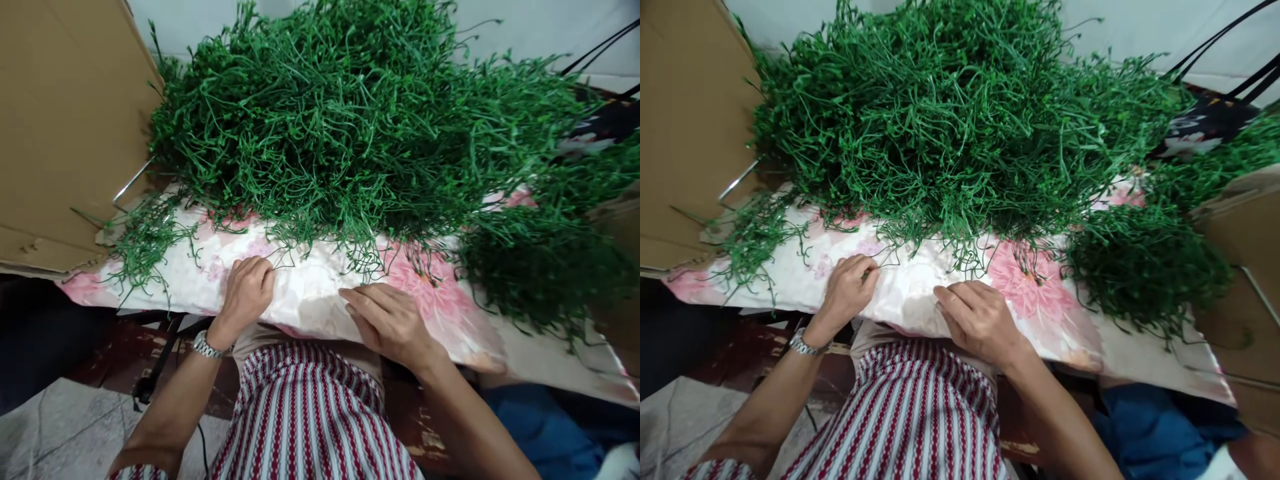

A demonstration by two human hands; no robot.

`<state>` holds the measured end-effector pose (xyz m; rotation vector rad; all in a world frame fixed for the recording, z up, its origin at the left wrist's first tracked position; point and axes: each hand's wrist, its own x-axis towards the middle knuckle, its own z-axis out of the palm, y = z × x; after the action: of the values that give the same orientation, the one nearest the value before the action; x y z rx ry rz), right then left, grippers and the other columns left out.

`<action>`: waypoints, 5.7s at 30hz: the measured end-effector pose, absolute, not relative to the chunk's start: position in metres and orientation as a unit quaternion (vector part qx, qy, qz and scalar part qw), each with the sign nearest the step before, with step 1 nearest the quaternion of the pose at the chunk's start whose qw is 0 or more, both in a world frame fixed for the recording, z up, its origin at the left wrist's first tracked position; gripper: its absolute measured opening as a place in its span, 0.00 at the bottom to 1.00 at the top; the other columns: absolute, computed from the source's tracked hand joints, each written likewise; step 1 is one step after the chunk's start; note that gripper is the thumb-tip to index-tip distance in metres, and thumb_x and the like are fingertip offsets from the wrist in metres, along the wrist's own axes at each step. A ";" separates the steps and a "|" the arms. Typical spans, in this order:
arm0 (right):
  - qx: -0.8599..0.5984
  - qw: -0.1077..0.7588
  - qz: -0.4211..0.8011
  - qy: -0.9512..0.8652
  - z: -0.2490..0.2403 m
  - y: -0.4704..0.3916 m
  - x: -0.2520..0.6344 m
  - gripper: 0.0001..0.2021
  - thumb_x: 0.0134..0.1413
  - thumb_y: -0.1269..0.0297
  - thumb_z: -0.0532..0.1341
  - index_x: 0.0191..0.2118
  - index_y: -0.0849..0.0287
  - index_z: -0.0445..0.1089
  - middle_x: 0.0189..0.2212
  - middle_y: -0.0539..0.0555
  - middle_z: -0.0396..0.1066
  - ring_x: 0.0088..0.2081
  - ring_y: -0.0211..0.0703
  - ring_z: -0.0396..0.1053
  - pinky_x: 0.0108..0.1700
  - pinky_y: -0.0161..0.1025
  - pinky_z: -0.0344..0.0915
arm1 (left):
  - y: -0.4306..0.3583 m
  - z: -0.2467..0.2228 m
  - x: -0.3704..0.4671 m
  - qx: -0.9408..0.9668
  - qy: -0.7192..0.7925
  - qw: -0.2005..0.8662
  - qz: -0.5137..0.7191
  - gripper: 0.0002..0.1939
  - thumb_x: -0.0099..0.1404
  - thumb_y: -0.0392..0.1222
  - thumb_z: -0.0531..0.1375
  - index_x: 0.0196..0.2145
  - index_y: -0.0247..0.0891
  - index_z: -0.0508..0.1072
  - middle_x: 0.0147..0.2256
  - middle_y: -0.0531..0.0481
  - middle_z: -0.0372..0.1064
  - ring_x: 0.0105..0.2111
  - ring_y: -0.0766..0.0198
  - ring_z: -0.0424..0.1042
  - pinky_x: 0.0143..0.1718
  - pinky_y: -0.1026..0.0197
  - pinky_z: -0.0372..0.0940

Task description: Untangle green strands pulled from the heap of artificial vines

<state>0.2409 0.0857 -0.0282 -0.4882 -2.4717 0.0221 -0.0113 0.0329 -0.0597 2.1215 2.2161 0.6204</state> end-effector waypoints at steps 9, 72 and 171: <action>-0.318 0.192 0.093 -0.924 -0.040 0.086 0.182 0.14 0.59 0.67 0.52 0.50 0.64 0.62 0.33 0.56 0.72 0.28 0.40 0.70 0.28 0.35 0.63 | 0.019 -0.060 0.010 0.650 0.666 0.133 0.339 0.09 0.61 0.34 0.52 0.24 0.38 0.65 0.24 0.53 0.64 0.29 0.65 0.64 0.35 0.61 0.57; -0.348 0.352 0.236 -0.836 -0.034 0.062 0.268 0.12 0.59 0.63 0.54 0.46 0.62 0.63 0.34 0.56 0.68 0.36 0.40 0.67 0.39 0.37 0.65 | 0.071 -0.006 0.092 0.860 0.374 0.145 0.314 0.10 0.61 0.33 0.53 0.26 0.36 0.72 0.25 0.50 0.68 0.29 0.64 0.61 0.34 0.57 0.58; -0.368 0.339 0.390 -0.773 -0.040 0.067 0.281 0.09 0.59 0.61 0.53 0.40 0.61 0.60 0.28 0.50 0.65 0.28 0.34 0.62 0.31 0.32 0.59 | 0.086 0.006 0.098 0.860 0.390 0.236 0.230 0.03 0.58 0.31 0.54 0.30 0.35 0.67 0.26 0.52 0.65 0.30 0.65 0.62 0.36 0.60 0.57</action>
<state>0.2806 0.0669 -0.0404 -0.9594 -2.0133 1.0148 0.0979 0.0864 0.0058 2.3594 1.0685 0.6295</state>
